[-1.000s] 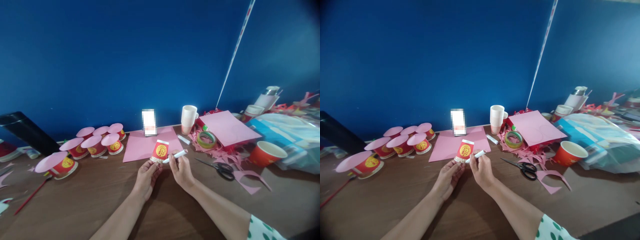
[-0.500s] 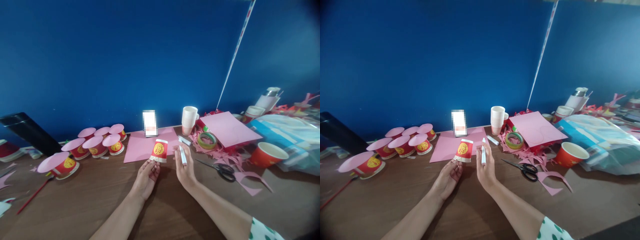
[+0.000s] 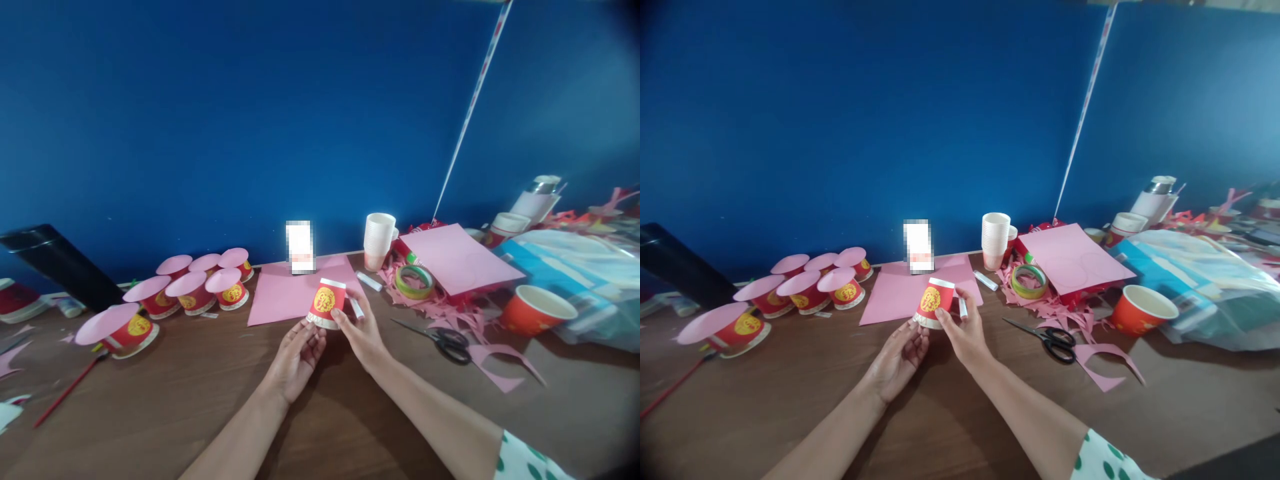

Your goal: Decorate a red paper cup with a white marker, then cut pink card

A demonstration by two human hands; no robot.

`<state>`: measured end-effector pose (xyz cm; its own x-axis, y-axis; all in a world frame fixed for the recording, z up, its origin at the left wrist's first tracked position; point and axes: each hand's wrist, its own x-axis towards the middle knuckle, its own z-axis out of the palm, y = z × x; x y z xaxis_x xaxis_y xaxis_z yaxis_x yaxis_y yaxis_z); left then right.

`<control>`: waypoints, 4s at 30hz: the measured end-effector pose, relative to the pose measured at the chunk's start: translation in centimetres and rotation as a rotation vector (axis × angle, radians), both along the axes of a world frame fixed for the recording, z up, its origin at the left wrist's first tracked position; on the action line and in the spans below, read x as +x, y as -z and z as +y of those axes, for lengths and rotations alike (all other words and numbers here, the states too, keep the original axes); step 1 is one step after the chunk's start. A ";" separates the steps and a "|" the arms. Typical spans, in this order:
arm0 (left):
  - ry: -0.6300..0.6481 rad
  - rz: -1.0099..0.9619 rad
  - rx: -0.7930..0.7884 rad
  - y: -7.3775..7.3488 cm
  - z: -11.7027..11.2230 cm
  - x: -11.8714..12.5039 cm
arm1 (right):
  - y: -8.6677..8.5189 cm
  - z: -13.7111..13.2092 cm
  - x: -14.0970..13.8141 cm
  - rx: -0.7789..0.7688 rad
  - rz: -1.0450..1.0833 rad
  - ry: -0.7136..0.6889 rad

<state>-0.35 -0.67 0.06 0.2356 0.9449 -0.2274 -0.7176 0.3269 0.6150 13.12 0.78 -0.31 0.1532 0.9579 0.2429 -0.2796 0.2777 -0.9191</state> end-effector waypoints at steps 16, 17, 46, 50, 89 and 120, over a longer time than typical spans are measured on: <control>0.082 0.135 0.083 0.0 -0.2 0.4 | 0.6 0.2 0.3 0.041 -0.167 0.105; 0.090 0.140 0.086 0.0 -0.2 0.4 | 0.6 0.1 0.3 0.038 -0.177 0.111; -0.091 0.117 0.032 0.1 0.1 0.4 | -0.2 -0.4 0.7 0.223 -0.640 0.333; -0.082 0.115 0.044 0.2 0.1 0.3 | -0.5 -0.5 0.7 0.221 -0.645 0.354; -0.021 0.151 0.102 0.3 0.0 0.5 | -2.0 -2.3 0.7 0.344 -0.718 0.234; -0.054 0.225 0.118 0.6 -0.1 0.8 | -1.3 -2.1 0.6 0.308 -0.766 0.275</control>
<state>0.41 -0.74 -0.57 0.1397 0.9779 -0.1558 -0.5730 0.2081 0.7927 13.72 -1.29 0.95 0.0583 0.7857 0.6159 0.4985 0.5116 -0.6998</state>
